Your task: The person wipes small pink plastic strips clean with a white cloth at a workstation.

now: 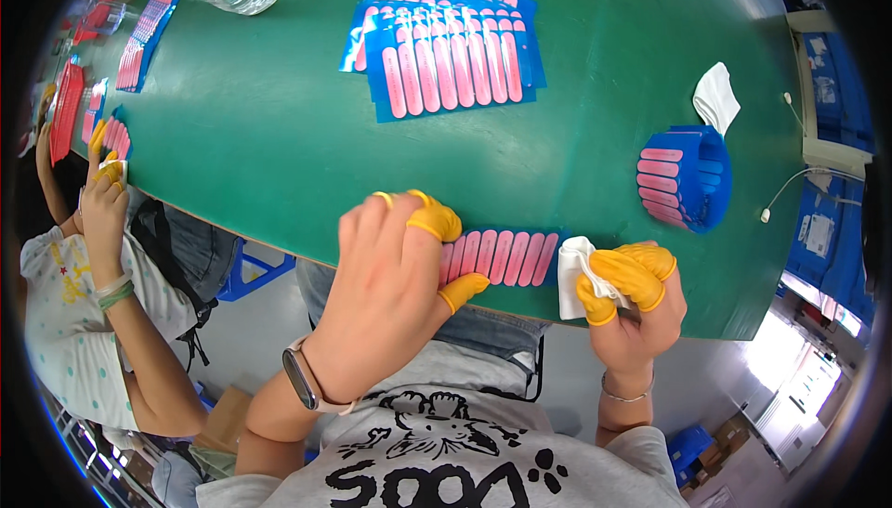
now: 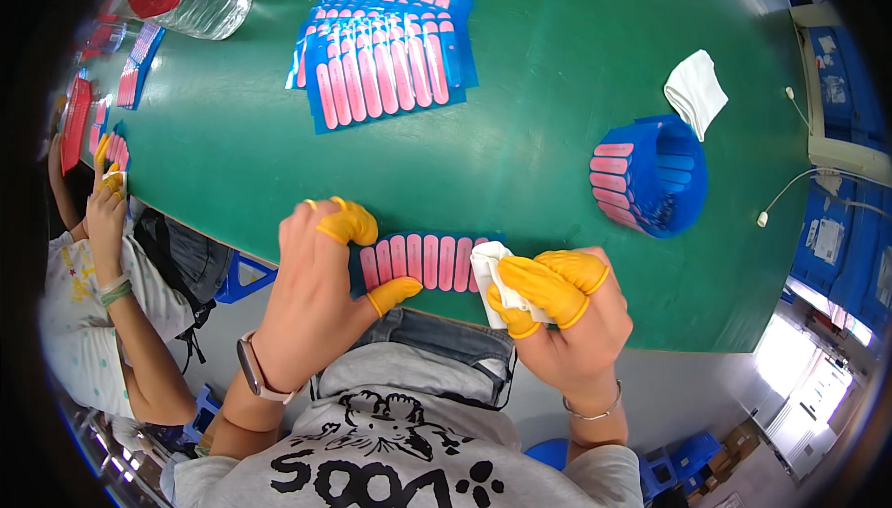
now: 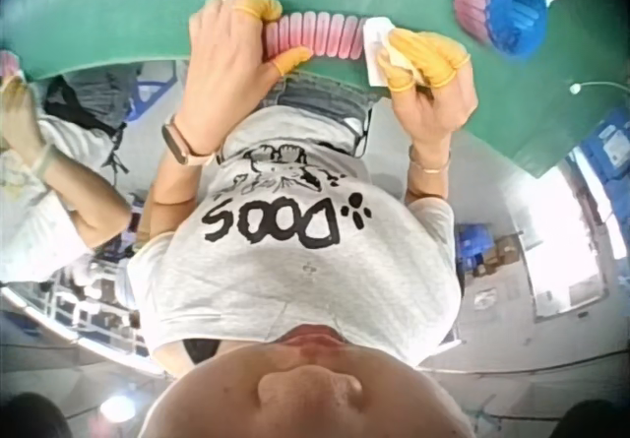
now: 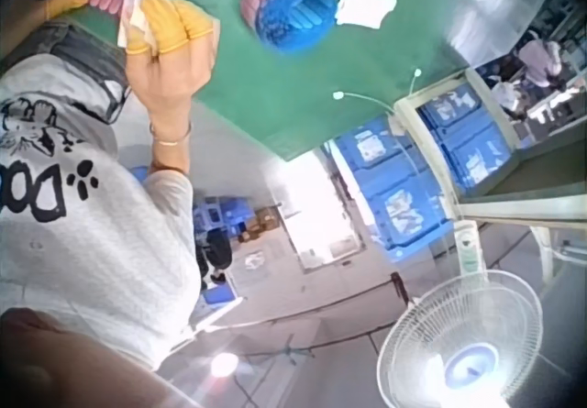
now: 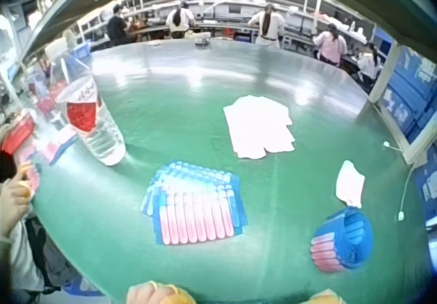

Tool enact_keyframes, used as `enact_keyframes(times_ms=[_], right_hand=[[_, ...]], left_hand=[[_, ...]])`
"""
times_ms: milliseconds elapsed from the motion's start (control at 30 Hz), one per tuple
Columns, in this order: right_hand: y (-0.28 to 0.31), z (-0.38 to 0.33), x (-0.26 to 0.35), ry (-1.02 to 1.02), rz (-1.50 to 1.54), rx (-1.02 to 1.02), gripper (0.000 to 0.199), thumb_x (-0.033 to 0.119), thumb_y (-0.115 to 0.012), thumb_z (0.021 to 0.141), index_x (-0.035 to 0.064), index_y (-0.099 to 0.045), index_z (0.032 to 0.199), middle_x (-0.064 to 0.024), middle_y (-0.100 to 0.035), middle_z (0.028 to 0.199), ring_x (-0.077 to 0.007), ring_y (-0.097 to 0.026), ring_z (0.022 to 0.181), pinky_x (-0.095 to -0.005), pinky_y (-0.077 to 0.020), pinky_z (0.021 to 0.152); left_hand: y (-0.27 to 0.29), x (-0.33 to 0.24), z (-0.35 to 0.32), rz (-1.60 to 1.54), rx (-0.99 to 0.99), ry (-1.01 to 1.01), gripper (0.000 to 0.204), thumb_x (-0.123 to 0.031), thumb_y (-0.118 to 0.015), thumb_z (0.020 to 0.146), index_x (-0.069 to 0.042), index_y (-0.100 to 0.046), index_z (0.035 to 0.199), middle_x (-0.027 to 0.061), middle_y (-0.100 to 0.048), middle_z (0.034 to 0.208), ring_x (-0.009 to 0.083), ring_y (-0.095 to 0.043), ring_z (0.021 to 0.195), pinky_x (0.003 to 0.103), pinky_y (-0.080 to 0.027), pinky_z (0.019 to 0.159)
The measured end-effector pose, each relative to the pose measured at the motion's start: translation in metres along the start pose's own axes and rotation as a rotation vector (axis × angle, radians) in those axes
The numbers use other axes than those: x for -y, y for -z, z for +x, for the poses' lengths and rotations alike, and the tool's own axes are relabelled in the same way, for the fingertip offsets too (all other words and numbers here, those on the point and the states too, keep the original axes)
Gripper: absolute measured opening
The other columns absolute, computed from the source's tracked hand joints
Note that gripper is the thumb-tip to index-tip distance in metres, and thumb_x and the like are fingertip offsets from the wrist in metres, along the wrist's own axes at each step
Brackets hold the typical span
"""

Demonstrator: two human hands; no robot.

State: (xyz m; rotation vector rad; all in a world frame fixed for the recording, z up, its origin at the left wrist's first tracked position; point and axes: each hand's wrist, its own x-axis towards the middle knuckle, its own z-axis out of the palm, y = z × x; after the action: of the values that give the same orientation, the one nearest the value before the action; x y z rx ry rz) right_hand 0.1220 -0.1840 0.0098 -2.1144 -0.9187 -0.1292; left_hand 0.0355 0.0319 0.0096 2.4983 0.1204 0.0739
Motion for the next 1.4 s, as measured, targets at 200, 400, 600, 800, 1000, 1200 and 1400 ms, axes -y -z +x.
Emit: enact_keyframes(times_ms=[200, 400, 600, 800, 1000, 1200, 1400], right_hand=[[0.015, -0.019, -0.015, -0.165, 0.314, -0.2, 0.026, 0.009, -0.081, 0.072, 0.0021, -0.069, 0.094, -0.0107, -0.062, 0.087, -0.0233, -0.057, 0.075, -0.0364, -0.0477, 0.067], [0.033, -0.038, -0.017, -0.338, 0.393, -0.653, 0.021, 0.013, -0.068, 0.088, 0.0001, -0.06, 0.102, -0.0099, -0.06, 0.097, -0.0215, -0.057, 0.085, -0.0457, -0.049, 0.094], [0.037, -0.043, -0.025, -0.295, 0.459, -0.768, 0.029, 0.018, -0.077, 0.083, 0.0044, -0.059, 0.102, -0.0089, -0.058, 0.103, -0.0285, -0.062, 0.096, -0.0403, -0.0528, 0.087], [0.035, -0.041, -0.024, -0.348, 0.494, -0.813, 0.028, 0.016, -0.076, 0.083, 0.0029, -0.06, 0.102, -0.0095, -0.058, 0.101, -0.0273, -0.063, 0.095, -0.0373, -0.0544, 0.084], [0.028, -0.038, -0.026, -0.283, 0.527, -0.737, 0.026, 0.014, -0.073, 0.086, -0.0001, -0.06, 0.103, -0.0098, -0.06, 0.101, -0.0257, -0.064, 0.093, -0.0406, -0.0529, 0.088], [0.01, -0.024, -0.011, -0.315, 0.547, -0.717, 0.028, 0.016, -0.08, 0.078, 0.0015, -0.062, 0.094, -0.0082, -0.057, 0.093, -0.022, -0.055, 0.085, -0.0418, -0.0477, 0.084], [0.001, -0.002, 0.006, -0.259, 0.449, -0.48, 0.025, 0.01, -0.079, 0.076, 0.0009, -0.065, 0.095, -0.01, -0.062, 0.092, -0.0219, -0.057, 0.084, -0.036, -0.0484, 0.078]], left_hand=[[-0.015, -0.004, 0.016, -0.083, -0.035, -0.308, 0.04, -0.009, -0.083, 0.07, -0.005, -0.054, 0.097, 0.0075, -0.058, 0.085, 0.0283, -0.054, 0.076, 0.039, -0.044, 0.066], [-0.04, -0.026, 0.052, -0.257, -0.036, -0.422, 0.038, -0.006, -0.08, 0.072, -0.005, -0.054, 0.101, 0.0086, -0.059, 0.086, 0.0292, -0.058, 0.074, 0.039, -0.046, 0.062], [-0.068, -0.064, 0.091, -0.22, -0.081, -0.407, 0.048, -0.013, -0.079, 0.075, -0.002, -0.053, 0.114, 0.0091, -0.062, 0.097, 0.0278, -0.059, 0.085, 0.04, -0.047, 0.073], [-0.068, -0.068, 0.098, -0.139, -0.164, -0.237, 0.084, -0.017, -0.085, 0.068, -0.001, -0.043, 0.139, 0.0162, -0.056, 0.114, 0.0324, -0.055, 0.103, 0.04, -0.046, 0.085], [-0.03, -0.043, 0.076, -0.09, -0.259, -0.361, 0.078, -0.021, -0.086, 0.07, -0.001, -0.049, 0.135, 0.0191, -0.052, 0.123, 0.0363, -0.053, 0.11, 0.045, -0.041, 0.098], [-0.009, 0.01, 0.047, 0.366, -0.307, 0.044, 0.055, -0.021, -0.077, 0.08, -0.001, -0.058, 0.128, 0.0171, -0.049, 0.14, 0.04, -0.043, 0.133, 0.058, -0.026, 0.111], [-0.005, 0.002, 0.0, 0.214, -0.01, -0.087, 0.054, -0.033, -0.074, 0.082, -0.004, -0.062, 0.126, 0.019, -0.049, 0.14, 0.0432, -0.035, 0.139, 0.065, -0.015, 0.113]])
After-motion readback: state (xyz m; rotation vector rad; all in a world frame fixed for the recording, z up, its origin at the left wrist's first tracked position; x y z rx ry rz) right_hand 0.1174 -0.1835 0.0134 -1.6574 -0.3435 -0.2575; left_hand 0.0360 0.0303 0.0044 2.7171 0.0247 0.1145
